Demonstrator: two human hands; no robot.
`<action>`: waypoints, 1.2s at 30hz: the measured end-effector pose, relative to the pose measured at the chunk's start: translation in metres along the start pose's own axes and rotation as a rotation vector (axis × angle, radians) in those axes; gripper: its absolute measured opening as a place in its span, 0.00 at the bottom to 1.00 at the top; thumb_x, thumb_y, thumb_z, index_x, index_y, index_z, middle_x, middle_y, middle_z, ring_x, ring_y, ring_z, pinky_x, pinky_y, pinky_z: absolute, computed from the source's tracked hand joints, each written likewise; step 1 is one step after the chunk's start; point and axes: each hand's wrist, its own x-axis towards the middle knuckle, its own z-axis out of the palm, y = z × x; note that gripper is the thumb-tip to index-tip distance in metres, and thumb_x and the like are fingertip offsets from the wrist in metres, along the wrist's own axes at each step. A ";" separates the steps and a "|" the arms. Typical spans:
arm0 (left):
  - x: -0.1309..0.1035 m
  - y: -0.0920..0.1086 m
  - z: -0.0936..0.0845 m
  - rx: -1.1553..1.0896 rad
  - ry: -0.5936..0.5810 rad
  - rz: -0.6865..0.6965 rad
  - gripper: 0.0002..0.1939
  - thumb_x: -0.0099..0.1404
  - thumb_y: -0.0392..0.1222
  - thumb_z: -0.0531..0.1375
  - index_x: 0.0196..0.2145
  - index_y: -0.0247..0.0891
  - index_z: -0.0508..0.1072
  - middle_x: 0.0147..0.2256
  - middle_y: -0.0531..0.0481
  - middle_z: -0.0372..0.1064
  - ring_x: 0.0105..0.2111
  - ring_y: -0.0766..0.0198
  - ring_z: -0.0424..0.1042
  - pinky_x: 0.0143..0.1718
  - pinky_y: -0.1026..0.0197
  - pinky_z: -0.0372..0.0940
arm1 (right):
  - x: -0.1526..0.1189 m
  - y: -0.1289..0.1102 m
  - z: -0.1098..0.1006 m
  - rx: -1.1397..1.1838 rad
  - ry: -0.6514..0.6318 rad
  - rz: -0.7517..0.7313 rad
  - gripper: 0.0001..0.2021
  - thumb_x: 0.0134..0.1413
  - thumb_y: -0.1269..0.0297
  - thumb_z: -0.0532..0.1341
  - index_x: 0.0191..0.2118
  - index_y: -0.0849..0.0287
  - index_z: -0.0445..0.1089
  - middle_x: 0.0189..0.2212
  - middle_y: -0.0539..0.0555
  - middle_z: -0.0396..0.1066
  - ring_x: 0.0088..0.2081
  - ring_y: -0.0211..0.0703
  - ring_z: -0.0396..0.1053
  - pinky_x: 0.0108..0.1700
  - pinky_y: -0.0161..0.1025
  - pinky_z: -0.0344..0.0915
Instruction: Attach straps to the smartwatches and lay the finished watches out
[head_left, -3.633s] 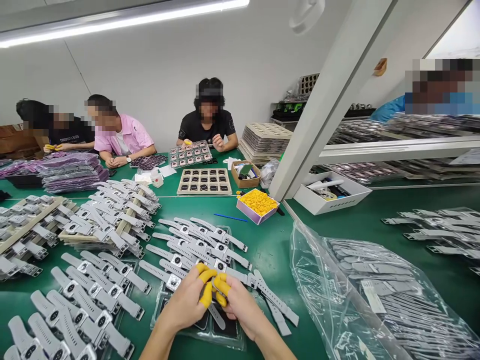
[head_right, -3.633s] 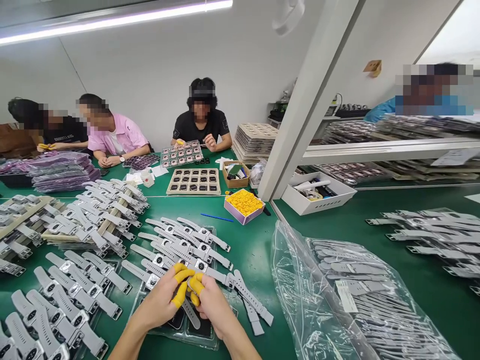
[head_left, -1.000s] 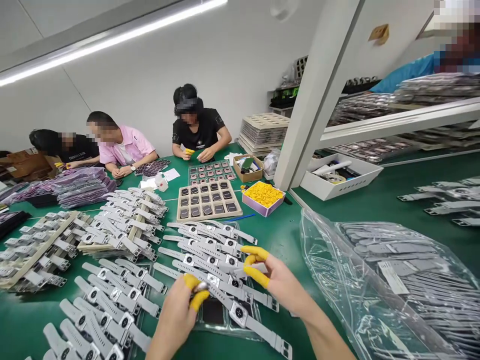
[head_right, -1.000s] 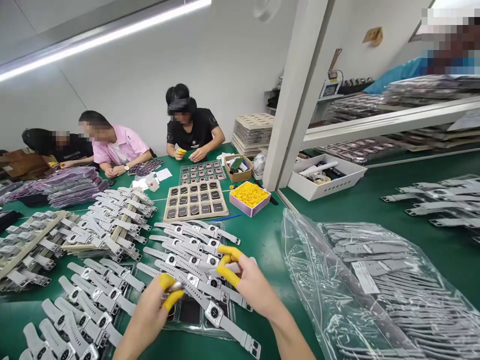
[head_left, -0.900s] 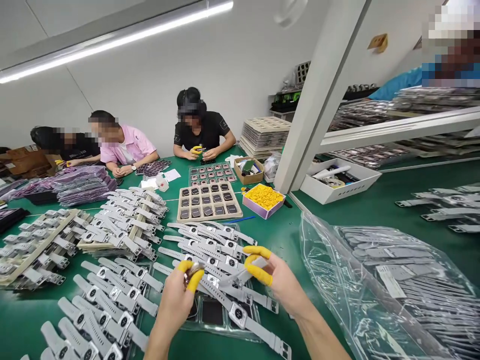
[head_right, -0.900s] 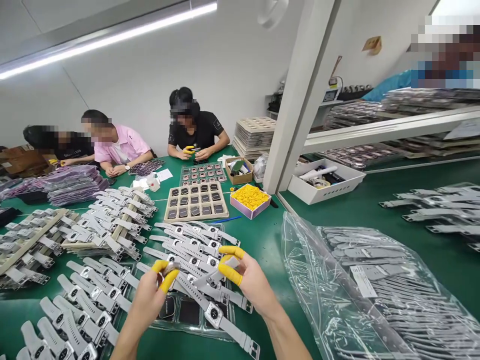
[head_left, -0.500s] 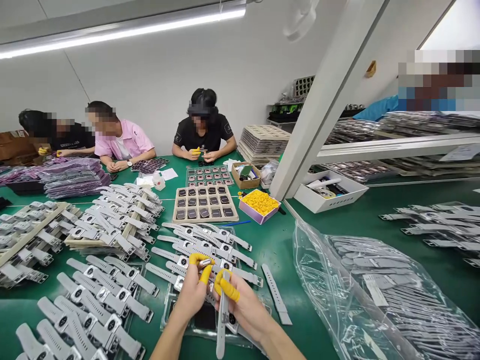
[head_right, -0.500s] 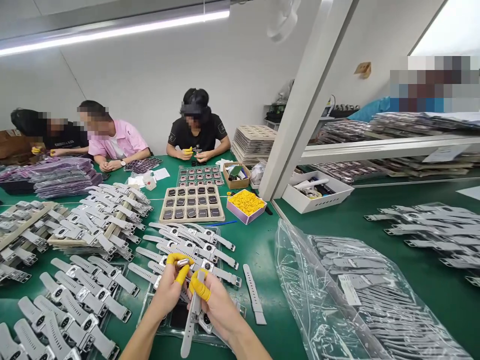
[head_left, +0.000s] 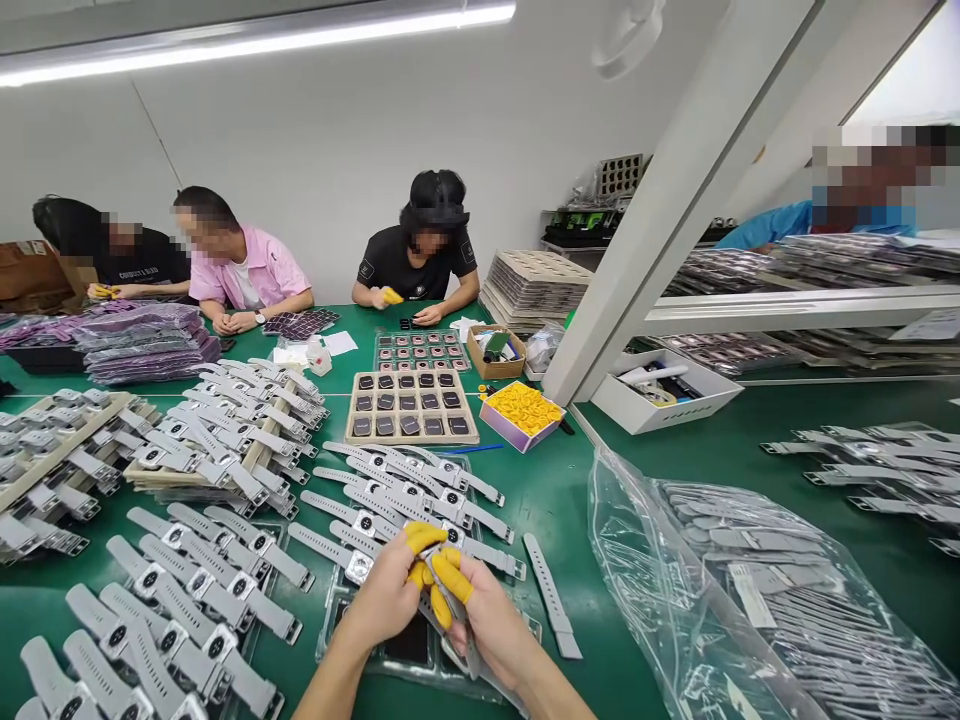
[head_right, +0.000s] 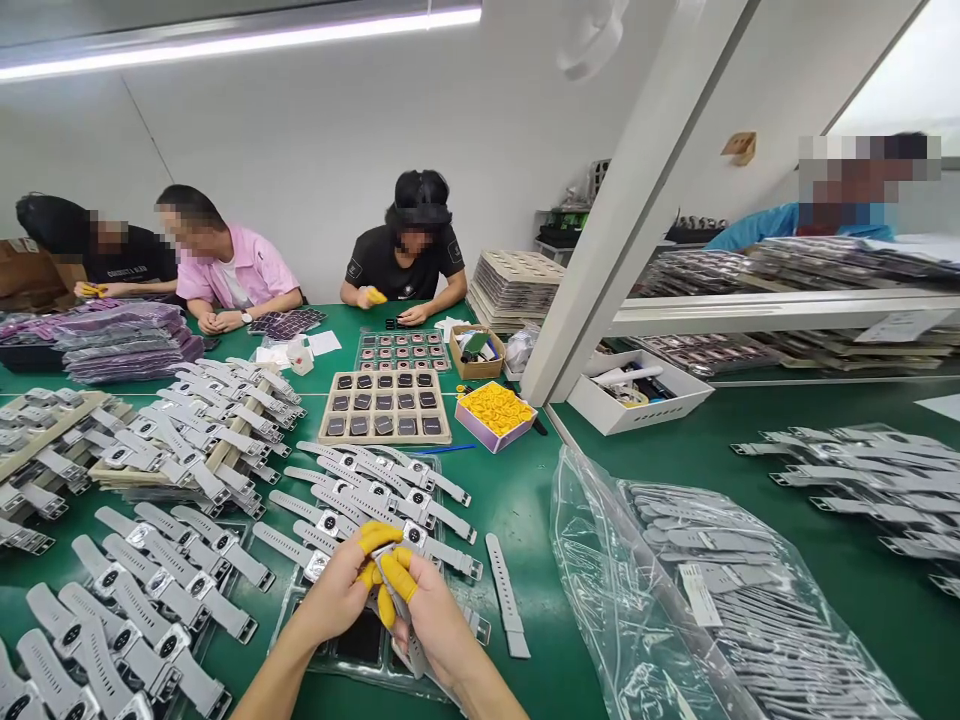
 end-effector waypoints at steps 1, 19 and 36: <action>0.000 0.000 -0.001 0.016 0.001 0.019 0.29 0.62 0.27 0.52 0.58 0.42 0.74 0.57 0.42 0.74 0.58 0.53 0.72 0.63 0.44 0.67 | 0.000 -0.002 0.000 0.001 0.009 0.008 0.34 0.40 0.30 0.72 0.35 0.57 0.66 0.16 0.43 0.65 0.14 0.28 0.51 0.15 0.27 0.51; -0.006 0.010 0.004 0.072 -0.065 -0.060 0.23 0.77 0.40 0.48 0.66 0.45 0.67 0.59 0.41 0.69 0.61 0.54 0.69 0.65 0.45 0.64 | 0.004 -0.009 -0.012 0.140 0.075 0.040 0.32 0.36 0.36 0.76 0.32 0.57 0.63 0.15 0.40 0.59 0.15 0.26 0.46 0.16 0.27 0.45; -0.007 0.028 0.000 0.465 -0.159 -0.063 0.18 0.73 0.35 0.46 0.50 0.36 0.73 0.49 0.39 0.70 0.50 0.52 0.69 0.55 0.48 0.70 | 0.006 -0.004 -0.025 0.032 0.035 0.171 0.31 0.37 0.38 0.76 0.32 0.56 0.63 0.15 0.40 0.60 0.14 0.25 0.46 0.15 0.27 0.43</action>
